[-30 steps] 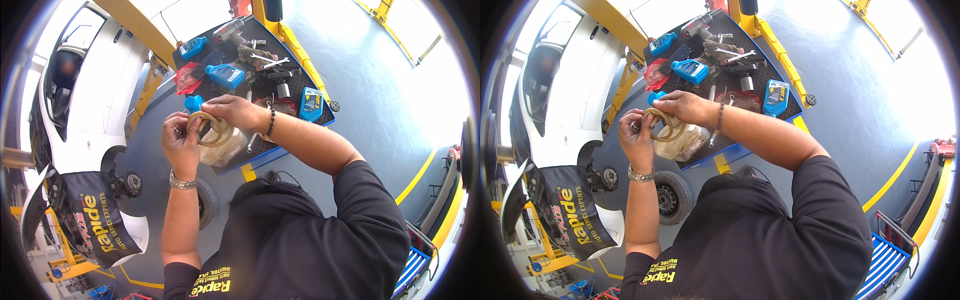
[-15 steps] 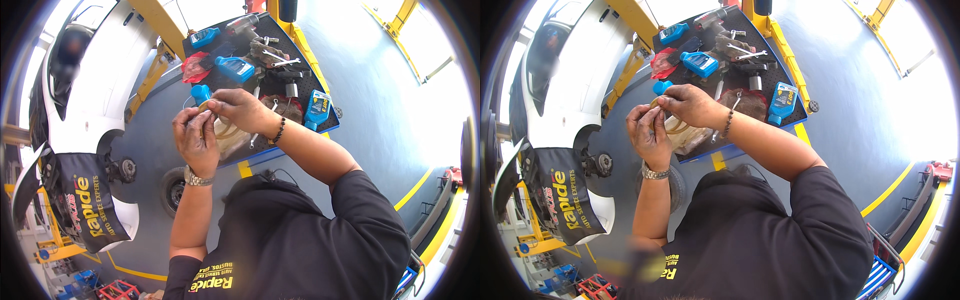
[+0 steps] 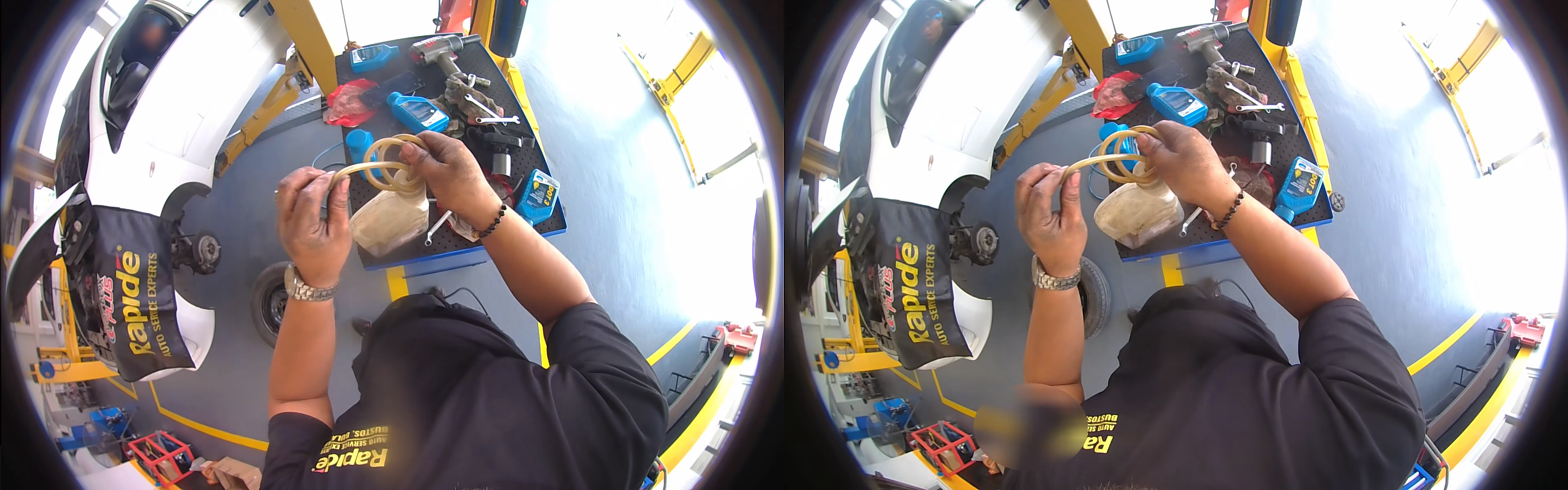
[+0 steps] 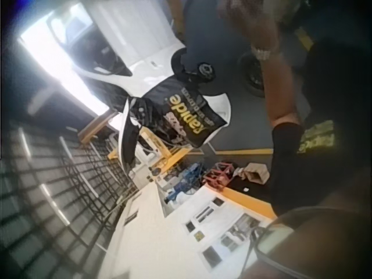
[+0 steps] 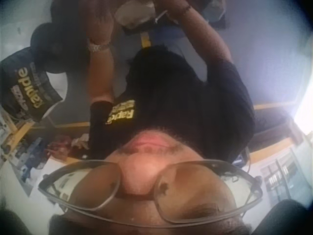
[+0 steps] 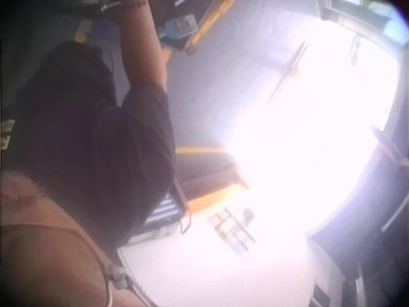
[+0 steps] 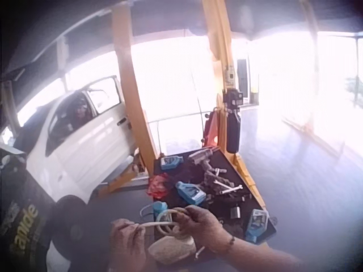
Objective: The person works under the hood of a white car, then moves to the front wheel area to remove the brake caliper and use a fluid extraction tool. They later reinstall the tire onto the hub.
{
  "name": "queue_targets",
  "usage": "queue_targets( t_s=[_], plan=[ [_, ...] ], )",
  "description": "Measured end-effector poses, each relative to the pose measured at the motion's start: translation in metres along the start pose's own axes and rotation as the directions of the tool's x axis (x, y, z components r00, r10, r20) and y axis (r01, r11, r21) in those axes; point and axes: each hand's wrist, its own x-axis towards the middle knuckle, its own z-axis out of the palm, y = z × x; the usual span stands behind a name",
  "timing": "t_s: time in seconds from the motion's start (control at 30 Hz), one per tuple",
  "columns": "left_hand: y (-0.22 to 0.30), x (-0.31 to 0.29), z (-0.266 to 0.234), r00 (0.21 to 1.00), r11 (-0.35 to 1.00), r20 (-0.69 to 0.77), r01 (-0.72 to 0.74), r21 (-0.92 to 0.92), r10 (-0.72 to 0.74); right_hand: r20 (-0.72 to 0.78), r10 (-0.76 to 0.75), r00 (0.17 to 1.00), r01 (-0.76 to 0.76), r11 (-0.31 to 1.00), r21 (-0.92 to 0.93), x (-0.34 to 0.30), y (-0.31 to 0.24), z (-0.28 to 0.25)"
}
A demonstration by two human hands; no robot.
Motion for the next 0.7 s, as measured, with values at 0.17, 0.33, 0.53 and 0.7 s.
queue_targets(
  t_s=[0.17, 0.33, 0.53, 0.7],
  plan=[
    [-0.003, -0.007, -0.006, 0.990, 0.998, 0.125, 0.062, -0.015, -0.060, 0.136, 0.141, 0.981, -0.116, 0.977, -0.182, 0.002, 0.003, -0.018],
    [0.005, -0.002, 0.020, 0.874, 0.872, 0.280, 0.454, -0.181, -0.397, 0.241, -0.126, 0.962, 0.055, 0.958, 0.282, -0.001, 0.011, -0.013],
    [0.000, 0.019, 0.044, 0.660, 0.628, 0.462, 0.738, -0.247, -0.593, 0.166, -0.216, 0.962, 0.179, 0.961, 0.212, 0.000, 0.001, -0.007],
    [0.002, 0.015, 0.031, 0.743, 0.813, 0.463, 0.577, -0.077, -0.483, 0.128, -0.388, 0.913, 0.404, 0.901, -0.156, -0.002, -0.007, -0.012]
  ],
)
